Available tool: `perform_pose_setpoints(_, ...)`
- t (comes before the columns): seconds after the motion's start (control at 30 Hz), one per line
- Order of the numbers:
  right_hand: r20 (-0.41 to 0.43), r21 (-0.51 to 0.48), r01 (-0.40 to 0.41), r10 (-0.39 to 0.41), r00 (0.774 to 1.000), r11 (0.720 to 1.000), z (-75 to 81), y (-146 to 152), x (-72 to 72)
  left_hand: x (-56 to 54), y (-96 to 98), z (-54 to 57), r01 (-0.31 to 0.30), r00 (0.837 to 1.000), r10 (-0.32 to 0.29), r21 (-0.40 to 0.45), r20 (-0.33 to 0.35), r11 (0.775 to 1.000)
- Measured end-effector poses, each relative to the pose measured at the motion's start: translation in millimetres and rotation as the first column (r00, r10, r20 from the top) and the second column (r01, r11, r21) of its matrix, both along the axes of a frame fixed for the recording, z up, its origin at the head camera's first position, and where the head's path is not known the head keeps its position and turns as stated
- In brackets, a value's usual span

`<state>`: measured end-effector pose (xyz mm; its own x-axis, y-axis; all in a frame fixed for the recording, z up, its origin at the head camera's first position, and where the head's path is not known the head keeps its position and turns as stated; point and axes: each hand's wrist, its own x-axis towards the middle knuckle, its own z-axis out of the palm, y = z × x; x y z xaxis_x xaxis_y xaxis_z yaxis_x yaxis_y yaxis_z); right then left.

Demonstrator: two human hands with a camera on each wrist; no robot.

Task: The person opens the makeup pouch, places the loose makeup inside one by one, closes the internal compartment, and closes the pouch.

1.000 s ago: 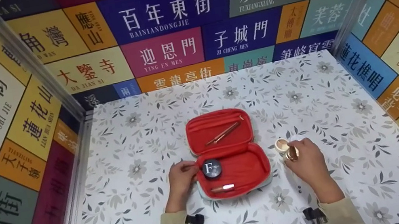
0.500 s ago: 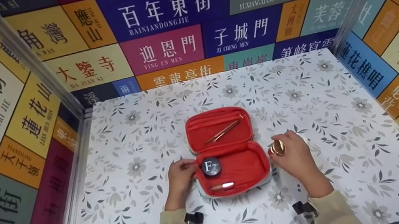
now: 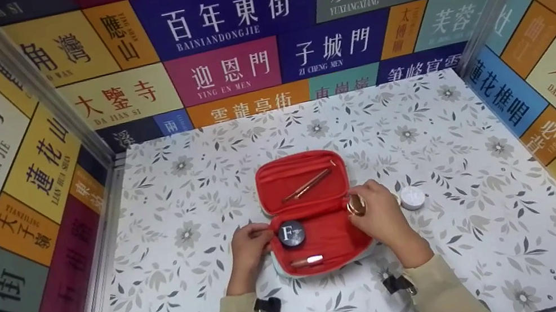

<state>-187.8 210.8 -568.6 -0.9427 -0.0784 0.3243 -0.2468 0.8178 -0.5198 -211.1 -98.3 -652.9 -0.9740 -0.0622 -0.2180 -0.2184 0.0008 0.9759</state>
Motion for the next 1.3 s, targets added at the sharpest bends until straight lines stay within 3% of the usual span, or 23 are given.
perform_pose_setpoints(0.47,0.024,0.021,-0.082,0.082,0.996,0.996,-9.2,-32,-9.8,2.5,-1.4,-2.9,-0.004,1.000,0.004,0.024,0.004,1.000)
perform_pose_setpoints(0.87,0.076,0.036,-0.093,0.090,0.993,0.995,-18.3,-54,-17.3,3.0,-1.7,-4.0,0.004,1.000,-0.004,0.008,0.006,1.000)
perform_pose_setpoints(1.1,0.064,0.056,-0.117,0.114,0.991,0.992,-22.3,-63,-19.9,3.0,-0.7,-1.1,0.015,1.000,-0.014,0.038,-0.022,0.999)
perform_pose_setpoints(1.3,0.105,0.043,-0.141,0.135,0.985,0.989,-22.1,-70,-20.1,2.0,-2.0,-1.6,0.015,0.999,-0.014,0.032,-0.035,0.999)
